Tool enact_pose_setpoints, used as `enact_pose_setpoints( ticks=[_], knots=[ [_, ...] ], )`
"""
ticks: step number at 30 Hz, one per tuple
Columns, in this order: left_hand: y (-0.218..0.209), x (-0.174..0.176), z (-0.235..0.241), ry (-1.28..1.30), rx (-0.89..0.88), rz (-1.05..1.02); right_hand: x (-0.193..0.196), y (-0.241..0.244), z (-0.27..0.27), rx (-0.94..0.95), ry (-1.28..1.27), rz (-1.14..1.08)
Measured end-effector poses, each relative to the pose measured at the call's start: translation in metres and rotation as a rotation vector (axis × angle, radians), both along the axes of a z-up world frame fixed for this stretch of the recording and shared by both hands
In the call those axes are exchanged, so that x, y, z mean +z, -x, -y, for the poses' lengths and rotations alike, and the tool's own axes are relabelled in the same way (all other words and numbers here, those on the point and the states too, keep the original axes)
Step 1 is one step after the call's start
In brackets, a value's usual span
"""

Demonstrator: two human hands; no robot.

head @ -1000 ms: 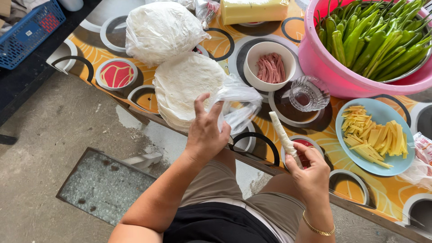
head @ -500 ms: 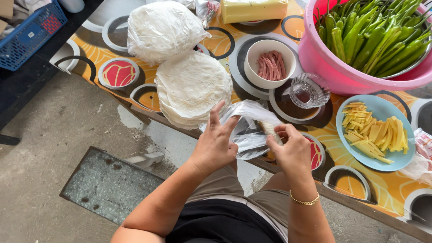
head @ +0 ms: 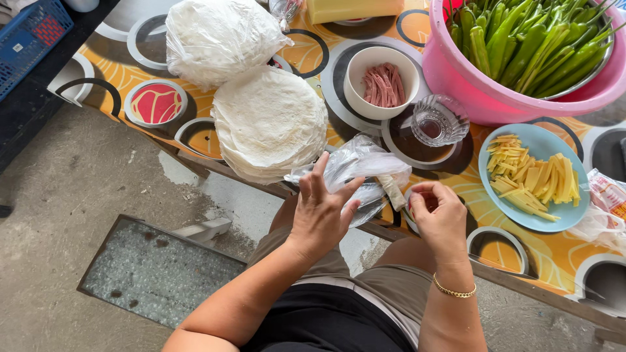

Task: The person rolls food items using thin wrappers, filling them with green chilies, strips of meat, and cheese by hand, then rinses a glass at a sink and organizes the wrappers into plastic bags.

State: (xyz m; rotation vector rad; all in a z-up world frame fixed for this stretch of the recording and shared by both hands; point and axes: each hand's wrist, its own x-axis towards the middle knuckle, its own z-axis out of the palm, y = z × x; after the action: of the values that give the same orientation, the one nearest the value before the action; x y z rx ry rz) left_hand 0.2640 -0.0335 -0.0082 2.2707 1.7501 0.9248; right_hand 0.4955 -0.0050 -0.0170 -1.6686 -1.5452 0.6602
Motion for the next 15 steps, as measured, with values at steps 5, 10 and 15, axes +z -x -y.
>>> enact_pose_setpoints(
  ticks=[5, 10, 15],
  knots=[
    [-0.002, -0.004, -0.007, -0.036, 0.030, 0.000, 0.003, 0.024, -0.001, 0.168, -0.248, 0.290],
    [0.005, 0.004, -0.022, 0.001, -0.066, 0.095, -0.006, 0.037, -0.023, 0.208, -0.344, 0.398],
    [0.003, 0.005, -0.021, 0.098, -0.060, 0.082, -0.010, 0.008, -0.039, 0.157, 0.149, -0.090]
  ],
)
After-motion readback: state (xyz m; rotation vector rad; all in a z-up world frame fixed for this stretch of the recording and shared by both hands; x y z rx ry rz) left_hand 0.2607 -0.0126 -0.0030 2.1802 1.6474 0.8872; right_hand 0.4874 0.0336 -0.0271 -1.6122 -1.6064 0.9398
